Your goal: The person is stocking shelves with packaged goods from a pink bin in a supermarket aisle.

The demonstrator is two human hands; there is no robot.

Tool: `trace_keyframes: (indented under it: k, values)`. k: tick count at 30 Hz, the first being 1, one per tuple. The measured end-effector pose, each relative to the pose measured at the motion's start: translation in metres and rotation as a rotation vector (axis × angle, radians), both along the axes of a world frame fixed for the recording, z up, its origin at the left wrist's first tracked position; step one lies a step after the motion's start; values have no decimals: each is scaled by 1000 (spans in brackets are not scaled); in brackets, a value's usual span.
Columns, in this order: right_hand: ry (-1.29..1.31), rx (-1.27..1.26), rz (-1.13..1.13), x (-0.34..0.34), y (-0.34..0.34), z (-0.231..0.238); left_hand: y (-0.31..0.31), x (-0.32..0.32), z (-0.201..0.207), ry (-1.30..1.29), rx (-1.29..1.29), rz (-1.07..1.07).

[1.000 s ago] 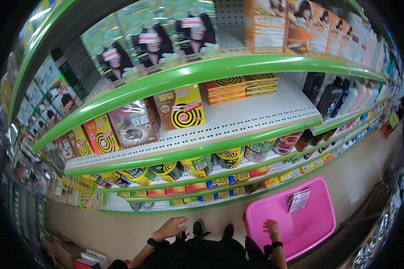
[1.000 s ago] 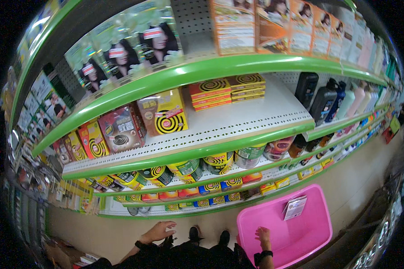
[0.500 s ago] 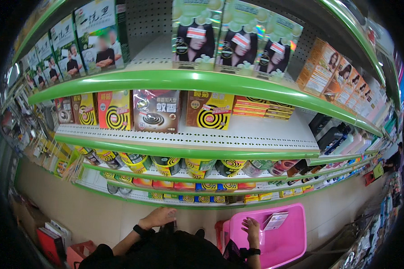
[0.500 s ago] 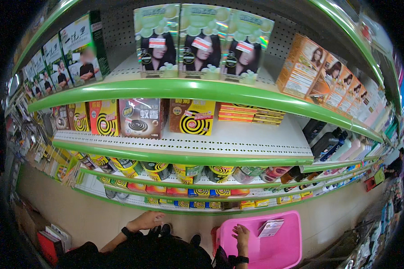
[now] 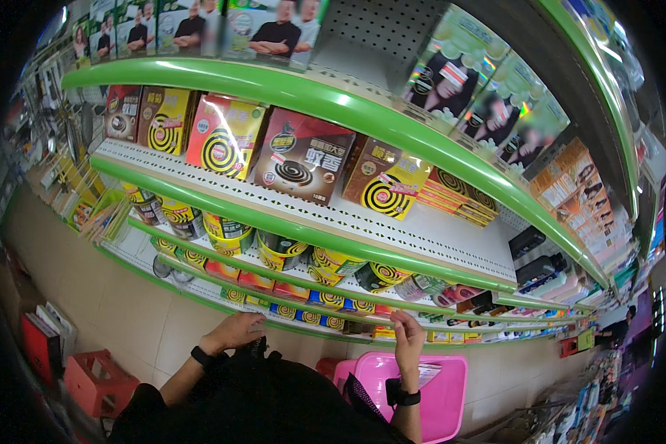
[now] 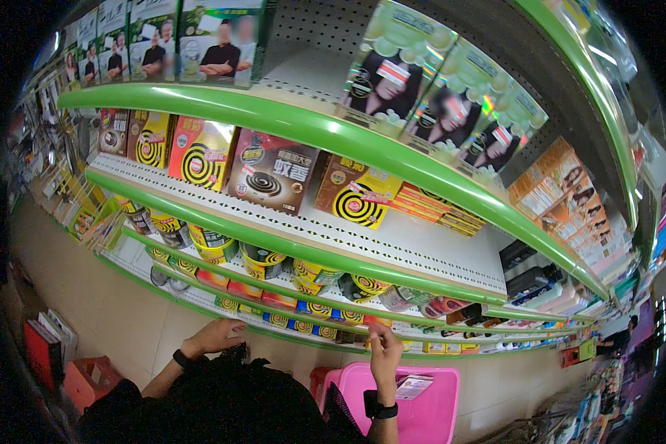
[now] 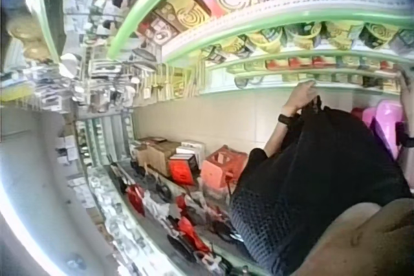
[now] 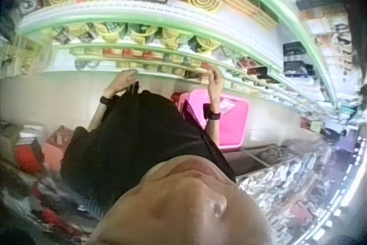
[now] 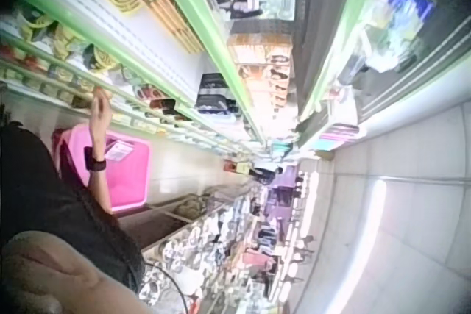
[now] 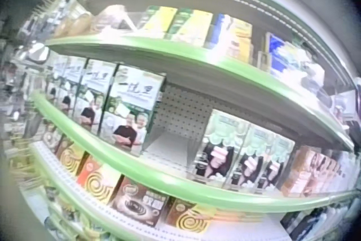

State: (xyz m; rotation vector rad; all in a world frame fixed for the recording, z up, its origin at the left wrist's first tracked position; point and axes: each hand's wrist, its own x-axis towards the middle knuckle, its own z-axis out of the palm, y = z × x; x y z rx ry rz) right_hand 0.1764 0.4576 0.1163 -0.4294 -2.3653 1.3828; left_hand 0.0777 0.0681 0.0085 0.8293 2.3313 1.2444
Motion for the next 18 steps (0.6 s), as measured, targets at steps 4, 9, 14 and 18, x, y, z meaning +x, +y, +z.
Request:
trace_keyframes:
  k: [4, 9, 14, 18]
  values:
    - [105, 76, 121, -23, -11, 51, -2, 1, -13, 15, 0, 26]
    - [208, 228, 203, -49, -24, 92, -4, 1, -27, 41, 68, 63]
    - [247, 409, 221, -64, -32, 113, -5, 6, -28, -3, 96, 79]
    - [320, 542, 240, -78, -44, 129, -7, 8, -33, -11, 102, 106]
